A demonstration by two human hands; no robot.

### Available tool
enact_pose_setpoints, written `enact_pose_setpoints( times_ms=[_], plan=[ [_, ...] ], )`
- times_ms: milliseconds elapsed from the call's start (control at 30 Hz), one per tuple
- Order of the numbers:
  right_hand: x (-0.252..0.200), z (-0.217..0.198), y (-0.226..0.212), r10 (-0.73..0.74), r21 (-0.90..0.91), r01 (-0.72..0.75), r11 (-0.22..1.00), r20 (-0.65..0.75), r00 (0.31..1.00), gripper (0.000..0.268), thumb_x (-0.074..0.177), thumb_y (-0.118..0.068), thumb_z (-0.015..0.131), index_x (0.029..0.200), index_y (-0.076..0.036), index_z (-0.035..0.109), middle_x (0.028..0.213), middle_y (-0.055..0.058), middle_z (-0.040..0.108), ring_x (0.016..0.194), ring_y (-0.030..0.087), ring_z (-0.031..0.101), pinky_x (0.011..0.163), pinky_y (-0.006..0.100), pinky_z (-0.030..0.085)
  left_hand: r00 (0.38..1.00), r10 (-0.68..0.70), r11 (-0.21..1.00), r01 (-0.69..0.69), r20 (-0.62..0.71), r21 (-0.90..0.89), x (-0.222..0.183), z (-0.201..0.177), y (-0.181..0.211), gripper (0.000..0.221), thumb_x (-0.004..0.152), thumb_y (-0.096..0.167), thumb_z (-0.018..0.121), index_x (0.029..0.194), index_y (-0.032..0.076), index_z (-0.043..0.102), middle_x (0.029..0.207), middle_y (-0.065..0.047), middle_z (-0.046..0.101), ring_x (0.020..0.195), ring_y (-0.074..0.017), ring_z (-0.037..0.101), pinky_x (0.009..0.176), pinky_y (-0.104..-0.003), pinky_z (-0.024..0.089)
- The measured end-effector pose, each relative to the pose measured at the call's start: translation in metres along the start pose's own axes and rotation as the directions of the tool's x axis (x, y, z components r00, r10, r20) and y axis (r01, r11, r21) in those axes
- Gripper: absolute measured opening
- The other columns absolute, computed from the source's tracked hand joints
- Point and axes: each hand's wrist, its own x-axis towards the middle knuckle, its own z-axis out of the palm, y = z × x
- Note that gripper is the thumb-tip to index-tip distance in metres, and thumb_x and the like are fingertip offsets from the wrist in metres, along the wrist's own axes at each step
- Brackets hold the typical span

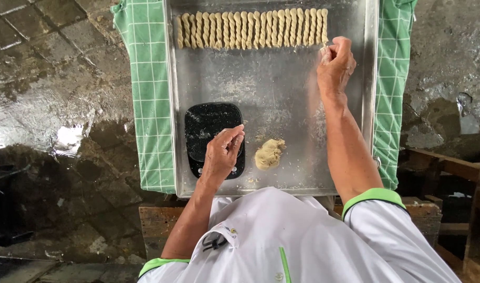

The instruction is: Shaping small portions of dough into long thin strips and arranging them on a baking tray.

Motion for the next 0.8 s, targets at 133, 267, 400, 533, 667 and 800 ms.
enact_pose_setpoints(
  times_ms=[133,267,400,533,667,800],
  plan=[
    [-0.010,0.000,0.011,-0.089,-0.046,0.090,0.995,0.014,0.996,0.017,0.091,0.007,0.062,0.101,-0.007,0.064,0.088,0.007,0.068,0.077,0.028,0.060,0.067,0.044,0.044,0.998,0.055,0.998,-0.055,0.002,0.009,-0.003,0.000,-0.002,0.028,0.105,0.014,0.059,0.130,0.003,0.067,0.108,-0.009,0.074,0.085,-0.0154,0.065,0.070,-0.028,0.052],
    [-0.039,-0.010,0.018,-0.035,-0.086,0.056,0.995,0.221,0.975,0.011,0.102,-0.004,0.062,0.103,-0.010,0.071,0.097,0.011,0.068,0.095,0.034,0.063,0.085,0.049,0.044,0.998,0.067,0.998,-0.067,-0.006,0.013,-0.005,0.007,0.004,0.026,0.102,0.010,0.063,0.127,0.005,0.070,0.103,-0.012,0.076,0.085,-0.0221,0.069,0.071,-0.033,0.055],
    [-0.082,-0.041,-0.008,0.118,-0.072,-0.095,0.993,0.470,0.875,0.009,0.106,-0.021,0.063,0.103,-0.019,0.072,0.098,0.003,0.072,0.102,0.030,0.067,0.102,0.051,0.042,0.998,0.056,0.997,-0.054,0.042,-0.048,-0.014,0.027,-0.006,0.023,0.101,0.011,0.066,0.122,0.008,0.075,0.098,-0.016,0.077,0.085,-0.0276,0.074,0.073,-0.037,0.060],
    [-0.114,-0.086,-0.053,0.035,0.050,-0.073,0.996,0.532,0.846,0.015,0.105,-0.012,0.062,0.106,-0.018,0.075,0.091,0.007,0.075,0.090,0.031,0.072,0.087,0.043,0.055,0.988,0.135,0.989,-0.139,0.079,0.041,-0.025,0.053,-0.014,0.021,0.097,0.009,0.070,0.117,0.011,0.077,0.094,-0.013,0.077,0.084,-0.0310,0.074,0.072,-0.039,0.060],
    [-0.143,-0.121,-0.095,-0.005,0.168,-0.128,0.977,0.625,0.781,0.015,0.102,-0.009,0.060,0.096,-0.009,0.074,0.087,0.012,0.077,0.082,0.031,0.074,0.078,0.042,0.058,0.968,0.215,0.964,-0.232,0.132,0.129,-0.037,0.079,-0.035,0.029,0.092,0.017,0.074,0.120,0.011,0.075,0.107,-0.016,0.073,0.100,-0.0362,0.070,0.087,-0.046,0.056],
    [-0.158,-0.136,-0.113,-0.075,0.196,-0.063,0.978,0.623,0.778,0.020,0.102,-0.012,0.055,0.087,-0.008,0.068,0.092,0.013,0.077,0.086,0.034,0.074,0.077,0.045,0.058,0.926,0.147,0.924,-0.254,0.347,0.285,-0.042,0.078,-0.032,0.044,0.094,0.023,0.073,0.135,0.009,0.067,0.129,-0.020,0.067,0.122,-0.0354,0.062,0.108,-0.045,0.047]
  ],
)
